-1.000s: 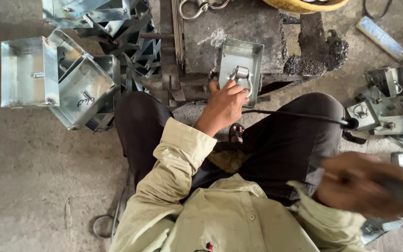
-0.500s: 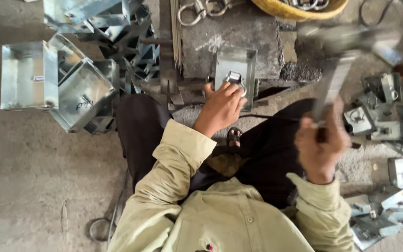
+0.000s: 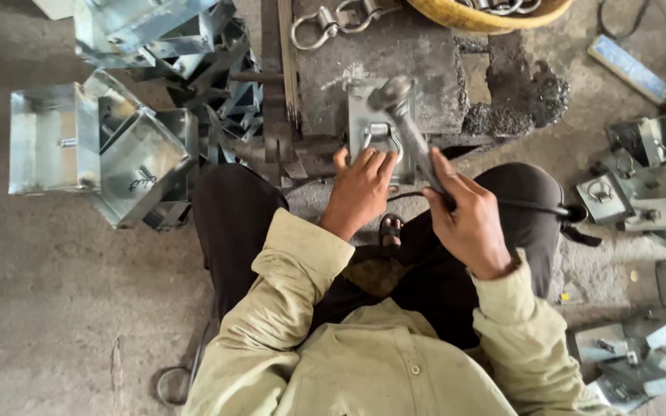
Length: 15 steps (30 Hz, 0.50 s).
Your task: The person sits on the floor and welds metal hasps onto small rectangular metal boxes using a handheld welding torch. They pick up a box, place a hasp on it, and weld it in place, repeating this process for multiple units.
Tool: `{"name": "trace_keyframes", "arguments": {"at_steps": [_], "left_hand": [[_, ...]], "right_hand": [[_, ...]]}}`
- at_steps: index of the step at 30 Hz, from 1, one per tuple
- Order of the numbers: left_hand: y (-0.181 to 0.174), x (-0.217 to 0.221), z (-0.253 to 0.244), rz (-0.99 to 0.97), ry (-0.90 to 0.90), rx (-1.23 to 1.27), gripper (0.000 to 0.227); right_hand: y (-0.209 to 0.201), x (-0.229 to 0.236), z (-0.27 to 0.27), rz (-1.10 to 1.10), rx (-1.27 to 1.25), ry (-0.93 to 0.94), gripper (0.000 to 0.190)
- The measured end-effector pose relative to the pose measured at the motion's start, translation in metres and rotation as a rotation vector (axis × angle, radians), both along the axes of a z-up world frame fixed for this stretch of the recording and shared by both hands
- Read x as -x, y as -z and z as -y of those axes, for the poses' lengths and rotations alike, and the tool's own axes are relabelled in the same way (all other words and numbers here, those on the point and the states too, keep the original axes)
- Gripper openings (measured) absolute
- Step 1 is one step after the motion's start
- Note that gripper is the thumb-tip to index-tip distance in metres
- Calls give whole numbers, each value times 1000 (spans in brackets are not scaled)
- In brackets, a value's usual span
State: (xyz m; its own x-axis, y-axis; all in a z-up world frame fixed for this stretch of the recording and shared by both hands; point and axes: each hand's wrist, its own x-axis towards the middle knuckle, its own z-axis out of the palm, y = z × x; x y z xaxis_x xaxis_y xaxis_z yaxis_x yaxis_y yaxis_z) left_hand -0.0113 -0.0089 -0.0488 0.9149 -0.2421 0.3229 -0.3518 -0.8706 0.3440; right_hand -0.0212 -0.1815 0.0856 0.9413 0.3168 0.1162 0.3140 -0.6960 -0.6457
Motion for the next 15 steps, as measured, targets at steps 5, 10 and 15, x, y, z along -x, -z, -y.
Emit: {"name": "trace_keyframes", "arguments": {"at_steps": [5,10,15], "left_hand": [[-1,2,-2,-90,31,17,53],[1,2,-1,-39,32,18,51],[-2,4,-1,6,42,-12,50]], "right_hand": [[-1,36,2,214,-257,24,54],[52,10,3,151,-94,-4,55],[63,0,33,133,-169,125,55]]}}
